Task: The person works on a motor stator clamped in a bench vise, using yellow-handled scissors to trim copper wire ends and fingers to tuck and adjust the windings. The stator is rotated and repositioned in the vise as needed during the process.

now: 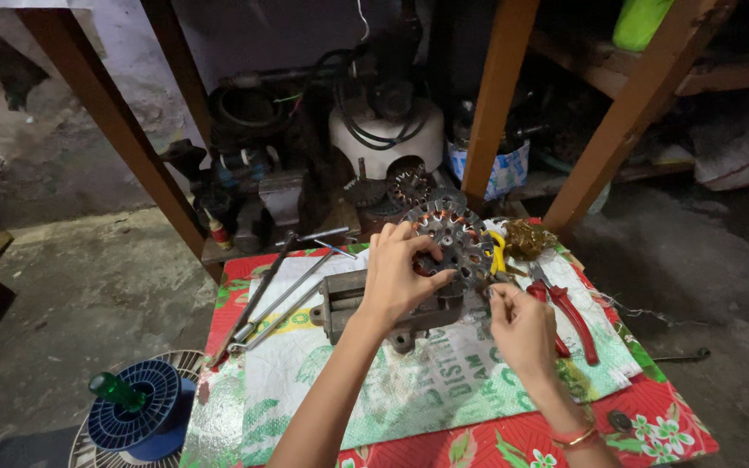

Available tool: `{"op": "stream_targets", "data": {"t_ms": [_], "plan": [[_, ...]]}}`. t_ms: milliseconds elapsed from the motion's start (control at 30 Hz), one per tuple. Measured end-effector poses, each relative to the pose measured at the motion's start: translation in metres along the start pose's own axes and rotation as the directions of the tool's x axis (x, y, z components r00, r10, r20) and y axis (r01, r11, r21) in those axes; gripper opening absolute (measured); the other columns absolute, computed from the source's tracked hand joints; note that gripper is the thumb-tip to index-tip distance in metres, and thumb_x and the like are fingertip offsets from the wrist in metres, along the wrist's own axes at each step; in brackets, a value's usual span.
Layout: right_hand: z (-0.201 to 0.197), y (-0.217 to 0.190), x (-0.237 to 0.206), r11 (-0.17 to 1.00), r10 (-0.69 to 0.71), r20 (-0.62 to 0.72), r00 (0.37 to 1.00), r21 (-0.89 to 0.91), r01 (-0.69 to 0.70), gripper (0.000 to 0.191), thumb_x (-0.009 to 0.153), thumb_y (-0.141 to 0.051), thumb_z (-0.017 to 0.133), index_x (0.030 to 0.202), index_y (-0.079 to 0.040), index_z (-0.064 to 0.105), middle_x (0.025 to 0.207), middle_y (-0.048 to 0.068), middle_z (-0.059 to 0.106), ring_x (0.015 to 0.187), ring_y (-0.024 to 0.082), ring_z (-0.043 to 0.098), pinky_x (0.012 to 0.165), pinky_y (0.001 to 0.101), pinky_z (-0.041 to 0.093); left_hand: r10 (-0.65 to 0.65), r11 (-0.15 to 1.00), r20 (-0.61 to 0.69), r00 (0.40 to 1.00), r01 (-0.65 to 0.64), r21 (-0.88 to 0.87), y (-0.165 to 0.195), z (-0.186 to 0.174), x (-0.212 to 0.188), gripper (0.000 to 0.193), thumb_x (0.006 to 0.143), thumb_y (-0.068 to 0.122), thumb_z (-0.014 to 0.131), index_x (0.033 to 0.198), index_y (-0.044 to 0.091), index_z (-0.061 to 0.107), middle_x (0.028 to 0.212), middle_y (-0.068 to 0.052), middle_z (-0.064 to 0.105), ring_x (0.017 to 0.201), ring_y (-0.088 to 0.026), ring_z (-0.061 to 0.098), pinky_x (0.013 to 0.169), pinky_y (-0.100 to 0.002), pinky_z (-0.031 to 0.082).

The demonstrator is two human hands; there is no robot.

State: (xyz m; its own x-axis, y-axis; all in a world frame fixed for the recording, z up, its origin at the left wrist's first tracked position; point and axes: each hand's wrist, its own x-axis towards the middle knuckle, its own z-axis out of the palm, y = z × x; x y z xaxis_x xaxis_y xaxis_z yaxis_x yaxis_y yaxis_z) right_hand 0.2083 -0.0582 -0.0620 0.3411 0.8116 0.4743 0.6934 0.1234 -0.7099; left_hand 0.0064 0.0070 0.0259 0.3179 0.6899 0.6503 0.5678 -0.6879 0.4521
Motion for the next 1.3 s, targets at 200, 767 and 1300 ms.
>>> {"op": "stream_targets", "data": {"t_ms": [200, 767, 1300], "plan": [[-0.009, -0.001, 0.012, 0.8, 0.254, 0.285, 0.924, 0.475, -0.366, 0.019, 0.096, -0.005, 0.062, 0.103, 0.001, 0.079, 0.064, -0.005, 0.057, 0.049, 0.003, 0.036, 0.044, 0.0233, 0.025, 0.009, 1.0, -0.017, 1.0, -0.009, -0.007, -0.002, 0.002, 0.0, 0.034, 0.058, 0.035, 0.091, 0.078, 0.013, 0.074, 0.092, -0.006, 0.058, 0.099, -0.028, 0.052, 0.086, -0.041, 0.039], [0.009, -0.019, 0.048, 0.812, 0.026, 0.334, 0.942, 0.543, -0.215, 0.027, 0.095, -0.001, 0.058, 0.112, -0.001, 0.078, 0.066, -0.003, 0.061, 0.056, 0.003, 0.048, 0.05, 0.0208, 0.038, 0.067, 0.997, -0.041, 0.997, -0.068, -0.039, -0.01, 0.006, -0.004, 0.016, 0.08, 0.024, 0.079, 0.089, 0.012, 0.076, 0.094, -0.008, 0.059, 0.102, -0.028, 0.053, 0.092, -0.041, 0.04], [0.0, -0.058, -0.022, 0.918, -0.389, -0.054, 0.92, -0.109, 0.381, 0.021, 0.087, -0.007, 0.07, 0.105, -0.004, 0.078, 0.086, 0.012, 0.075, 0.059, 0.026, 0.07, 0.054, 0.036, 0.053, 0.016, 1.0, -0.025, 1.0, -0.016, -0.003, -0.003, 0.005, 0.003, 0.032, 0.058, 0.034, 0.09, 0.076, 0.013, 0.076, 0.094, -0.009, 0.062, 0.1, -0.029, 0.054, 0.087, -0.041, 0.04]]}}
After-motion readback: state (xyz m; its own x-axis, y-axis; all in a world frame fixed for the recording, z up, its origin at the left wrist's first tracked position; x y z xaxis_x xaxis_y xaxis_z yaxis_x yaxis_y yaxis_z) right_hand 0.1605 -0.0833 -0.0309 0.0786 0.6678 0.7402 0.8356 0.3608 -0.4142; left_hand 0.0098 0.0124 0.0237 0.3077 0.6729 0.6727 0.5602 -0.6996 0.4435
